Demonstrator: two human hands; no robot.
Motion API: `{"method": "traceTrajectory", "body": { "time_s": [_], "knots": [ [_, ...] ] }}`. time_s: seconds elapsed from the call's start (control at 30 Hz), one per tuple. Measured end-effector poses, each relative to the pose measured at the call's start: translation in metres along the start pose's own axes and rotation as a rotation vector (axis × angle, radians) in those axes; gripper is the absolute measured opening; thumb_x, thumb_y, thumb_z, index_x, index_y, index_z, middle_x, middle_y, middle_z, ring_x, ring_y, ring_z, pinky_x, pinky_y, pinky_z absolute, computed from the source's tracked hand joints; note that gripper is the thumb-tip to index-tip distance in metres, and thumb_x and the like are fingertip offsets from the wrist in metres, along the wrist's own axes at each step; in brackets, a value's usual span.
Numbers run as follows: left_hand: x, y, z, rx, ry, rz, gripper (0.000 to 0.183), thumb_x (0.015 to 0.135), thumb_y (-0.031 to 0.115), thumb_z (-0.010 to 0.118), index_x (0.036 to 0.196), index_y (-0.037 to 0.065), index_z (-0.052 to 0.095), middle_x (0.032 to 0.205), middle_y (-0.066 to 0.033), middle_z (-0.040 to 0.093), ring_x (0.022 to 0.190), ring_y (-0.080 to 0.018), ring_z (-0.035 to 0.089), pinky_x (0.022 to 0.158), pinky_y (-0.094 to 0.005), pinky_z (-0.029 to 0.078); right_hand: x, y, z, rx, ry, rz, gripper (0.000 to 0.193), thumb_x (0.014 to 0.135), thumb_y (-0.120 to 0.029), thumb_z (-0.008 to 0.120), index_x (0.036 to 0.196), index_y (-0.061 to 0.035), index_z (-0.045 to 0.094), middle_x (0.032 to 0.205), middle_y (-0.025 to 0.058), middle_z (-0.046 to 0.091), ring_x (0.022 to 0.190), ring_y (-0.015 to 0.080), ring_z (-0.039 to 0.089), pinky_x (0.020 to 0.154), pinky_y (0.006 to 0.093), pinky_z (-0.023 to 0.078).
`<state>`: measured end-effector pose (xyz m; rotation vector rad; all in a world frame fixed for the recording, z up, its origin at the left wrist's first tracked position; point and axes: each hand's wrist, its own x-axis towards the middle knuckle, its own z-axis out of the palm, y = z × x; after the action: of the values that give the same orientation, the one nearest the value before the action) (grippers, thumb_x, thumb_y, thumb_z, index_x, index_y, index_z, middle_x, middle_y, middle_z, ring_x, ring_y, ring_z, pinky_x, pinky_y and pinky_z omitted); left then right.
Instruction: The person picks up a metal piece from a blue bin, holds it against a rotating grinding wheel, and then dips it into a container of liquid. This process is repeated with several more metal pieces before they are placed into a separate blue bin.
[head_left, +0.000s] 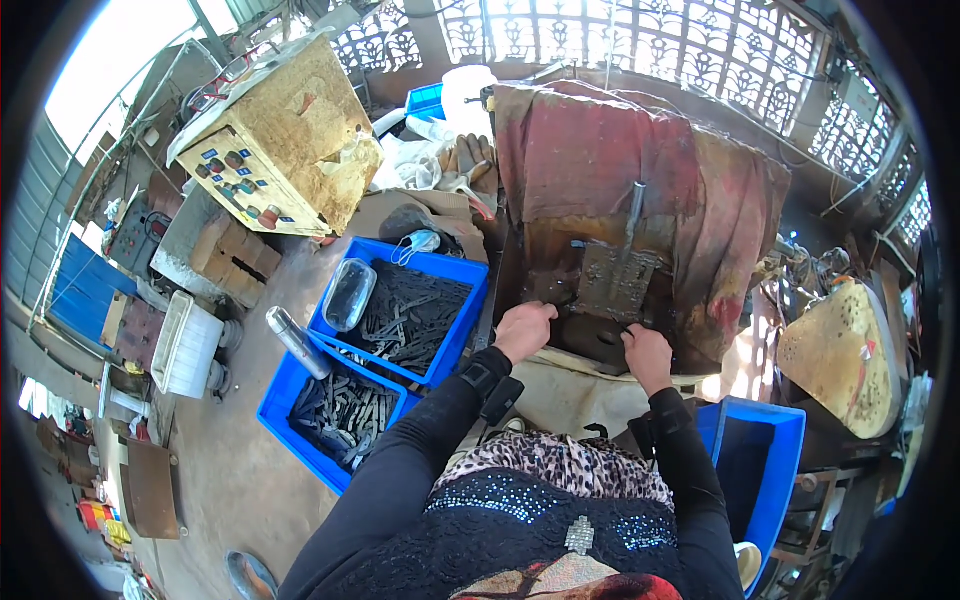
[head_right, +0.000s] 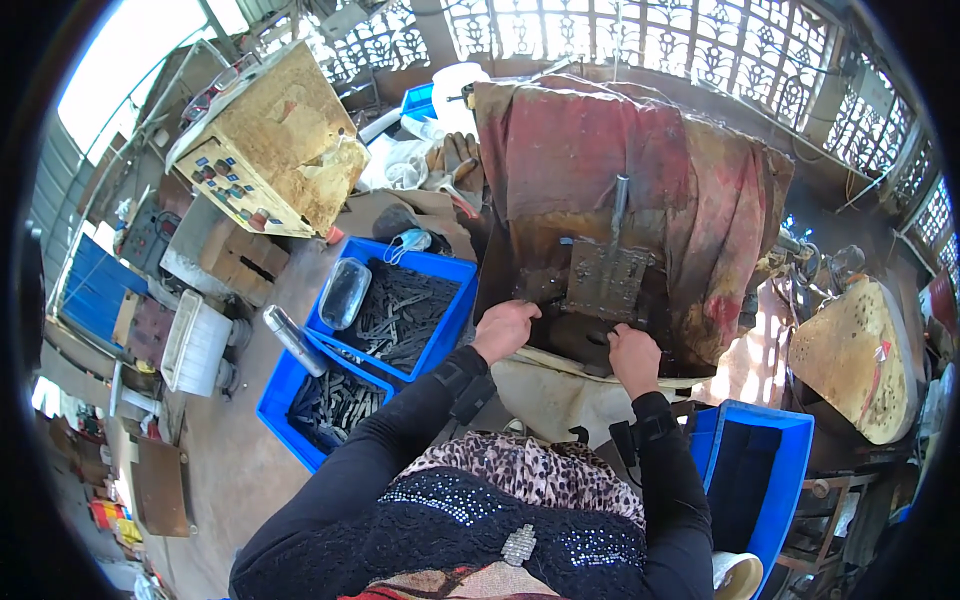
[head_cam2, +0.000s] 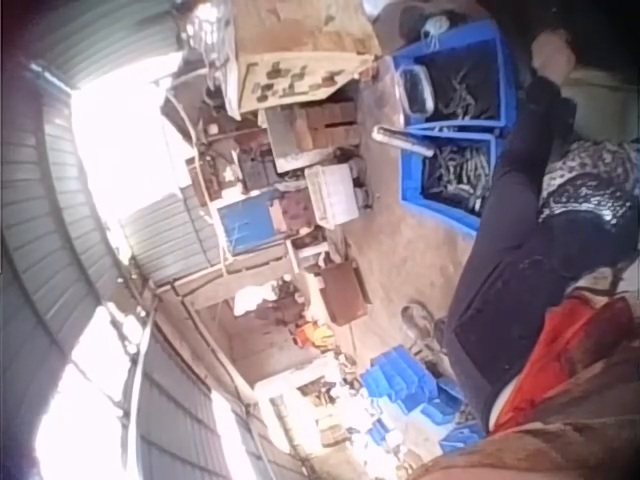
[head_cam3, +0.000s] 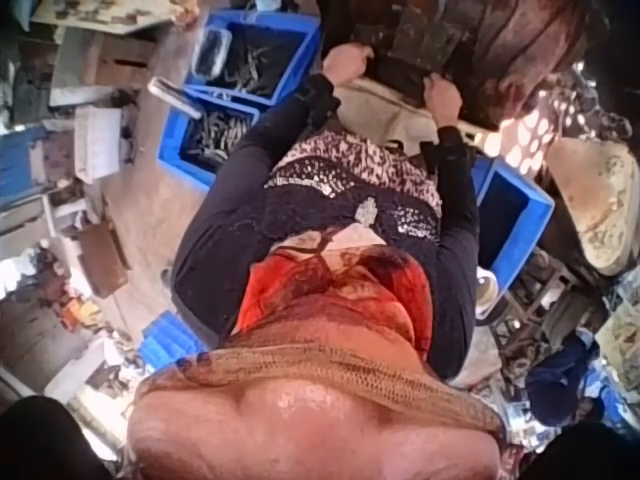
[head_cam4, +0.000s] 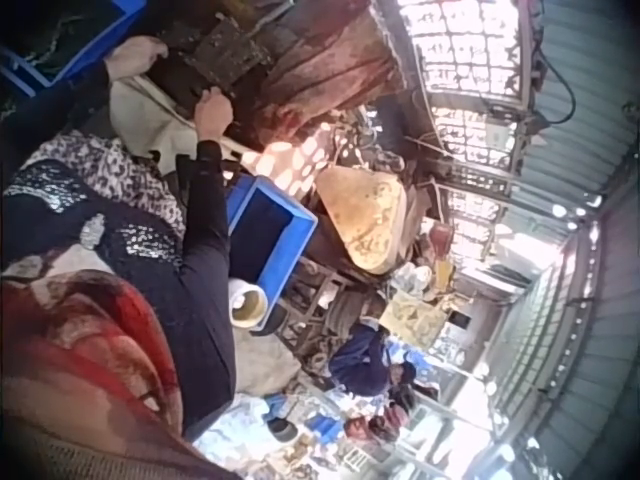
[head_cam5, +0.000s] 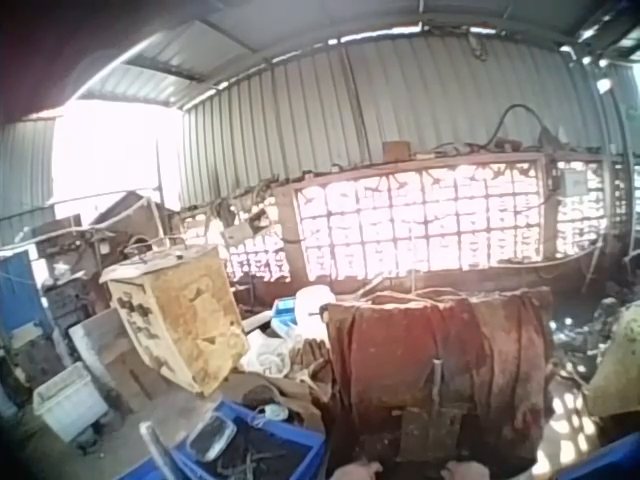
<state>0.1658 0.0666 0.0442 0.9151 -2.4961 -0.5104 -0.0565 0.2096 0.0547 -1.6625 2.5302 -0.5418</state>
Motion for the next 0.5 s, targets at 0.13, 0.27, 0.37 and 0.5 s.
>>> {"method": "traceTrajectory", "body": {
  "time_s": [0.13, 0.27, 0.37, 0.5],
  "knots": [
    [0.000, 0.000, 0.000, -0.001, 0.005, 0.000, 0.019, 0.081, 0.007, 0.054, 0.091, 0.008, 0.069, 0.091, -0.0146, 0.068, 0.090, -0.0339, 0.065, 0.080, -0.0435, 0.053, 0.001, 0.000, 0.000, -0.001, -0.002, -0.001, 0.022, 0.089, -0.030, 0.062, 0.090, -0.0079, 0.066, 0.077, 0.0198, 0.066, 0.076, 0.0411, 0.065, 0.067, 0.0513, 0.052],
    [0.000, 0.001, 0.000, -0.004, 0.001, 0.009, 0.019, 0.080, 0.007, 0.054, 0.091, 0.008, 0.069, 0.092, -0.0148, 0.068, 0.090, -0.0340, 0.065, 0.080, -0.0435, 0.053, 0.000, 0.001, 0.000, 0.009, -0.003, 0.016, 0.022, 0.089, -0.030, 0.063, 0.090, -0.0083, 0.067, 0.078, 0.0194, 0.067, 0.077, 0.0409, 0.065, 0.067, 0.0509, 0.052],
    [0.001, 0.000, 0.000, -0.007, -0.004, 0.009, 0.019, 0.080, 0.007, 0.054, 0.091, 0.008, 0.069, 0.092, -0.0149, 0.068, 0.090, -0.0341, 0.065, 0.080, -0.0436, 0.053, 0.002, 0.004, -0.001, 0.011, 0.004, 0.033, 0.022, 0.088, -0.030, 0.063, 0.089, -0.0082, 0.067, 0.078, 0.0187, 0.067, 0.078, 0.0407, 0.065, 0.068, 0.0501, 0.052],
    [0.001, -0.005, 0.002, 0.004, -0.027, -0.001, 0.019, 0.080, 0.007, 0.054, 0.091, 0.008, 0.069, 0.092, -0.0152, 0.068, 0.090, -0.0341, 0.065, 0.080, -0.0437, 0.053, 0.023, 0.014, -0.009, 0.151, 0.054, 0.046, 0.024, 0.088, -0.031, 0.064, 0.090, -0.0077, 0.068, 0.080, 0.0182, 0.067, 0.080, 0.0403, 0.065, 0.068, 0.0489, 0.052]
  ]
}}
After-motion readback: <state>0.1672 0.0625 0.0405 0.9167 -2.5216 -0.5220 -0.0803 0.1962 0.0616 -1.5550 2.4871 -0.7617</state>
